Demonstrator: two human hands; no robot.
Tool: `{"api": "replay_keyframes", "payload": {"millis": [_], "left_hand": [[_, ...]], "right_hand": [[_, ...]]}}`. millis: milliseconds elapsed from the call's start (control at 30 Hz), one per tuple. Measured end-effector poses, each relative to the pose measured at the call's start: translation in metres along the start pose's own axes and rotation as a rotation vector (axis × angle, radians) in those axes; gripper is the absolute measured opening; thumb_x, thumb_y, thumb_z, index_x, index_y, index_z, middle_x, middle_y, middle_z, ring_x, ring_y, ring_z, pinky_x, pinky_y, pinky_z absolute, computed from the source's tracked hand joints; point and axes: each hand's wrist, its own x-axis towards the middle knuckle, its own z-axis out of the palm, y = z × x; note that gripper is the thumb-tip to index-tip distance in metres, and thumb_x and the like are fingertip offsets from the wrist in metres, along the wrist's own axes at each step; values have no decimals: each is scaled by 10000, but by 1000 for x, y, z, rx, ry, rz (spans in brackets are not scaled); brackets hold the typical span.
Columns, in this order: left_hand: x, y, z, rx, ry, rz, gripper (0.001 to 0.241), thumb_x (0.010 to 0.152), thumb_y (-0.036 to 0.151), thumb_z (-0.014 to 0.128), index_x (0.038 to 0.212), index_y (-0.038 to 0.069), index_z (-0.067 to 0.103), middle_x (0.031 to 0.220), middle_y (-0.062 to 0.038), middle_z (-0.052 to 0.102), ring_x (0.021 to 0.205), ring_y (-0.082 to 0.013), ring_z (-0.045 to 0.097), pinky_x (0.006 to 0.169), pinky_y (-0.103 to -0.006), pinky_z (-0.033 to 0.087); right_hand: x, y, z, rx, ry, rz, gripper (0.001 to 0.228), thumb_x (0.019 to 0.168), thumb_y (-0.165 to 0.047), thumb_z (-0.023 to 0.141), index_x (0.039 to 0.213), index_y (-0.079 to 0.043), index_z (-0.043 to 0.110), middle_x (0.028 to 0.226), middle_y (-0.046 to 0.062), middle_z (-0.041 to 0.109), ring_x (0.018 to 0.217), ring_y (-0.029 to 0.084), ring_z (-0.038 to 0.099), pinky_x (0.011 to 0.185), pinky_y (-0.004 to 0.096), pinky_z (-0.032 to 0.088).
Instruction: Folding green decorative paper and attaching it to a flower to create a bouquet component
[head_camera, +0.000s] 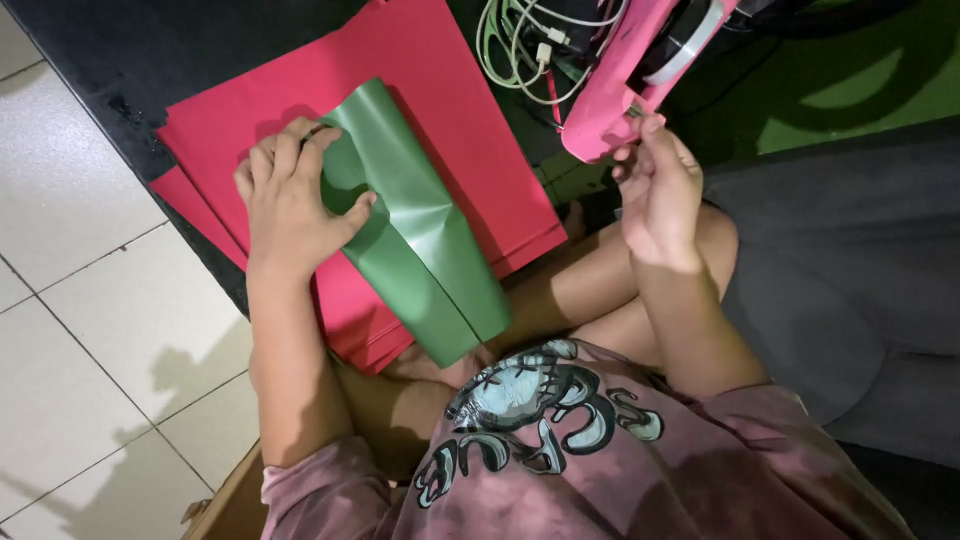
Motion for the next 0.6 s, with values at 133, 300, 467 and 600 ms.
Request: {"api": "replay_keyframes", "payload": {"millis": [133, 300, 467, 600], "left_hand": [[0, 1, 0, -26, 8, 7, 742, 754, 390, 839, 1408, 161, 573, 1441, -11, 449, 1209, -299, 371, 1061, -533, 242], [0, -3, 4, -37, 33, -1, 753, 731, 390, 852, 1401, 164, 592, 1446, -28, 476, 1220, -319, 383, 1053, -549, 240], [0, -5, 6, 1, 120, 62, 759, 723, 386, 846, 1391, 118, 604, 1437, -71, 495, 1237, -339, 406, 1055, -519, 255], [1, -11, 15, 45, 144, 93, 814, 671, 392, 826, 1396, 88, 616, 1413, -108, 518, 1234, -347, 401, 1033, -489, 246]], "right_hand": [[8, 28, -9, -15, -2, 47, 176, 950, -221, 759, 859, -71, 738, 663, 20, 625, 674, 175, 722, 618, 272, 573], [40, 54, -45, -576, -163, -358, 45, 892, -43, 833, 900, -84, 816, 739, 29, 720, 707, 61, 630, 689, 193, 503], [-3, 23, -26, -911, -642, -478, 98, 892, 7, 748, 952, -71, 749, 939, 79, 678, 869, 195, 645, 831, 294, 507], [-38, 8, 8, -137, -773, 45, 76, 981, 48, 626, 1048, 30, 657, 1146, 156, 695, 937, 155, 626, 884, 219, 520]]}}
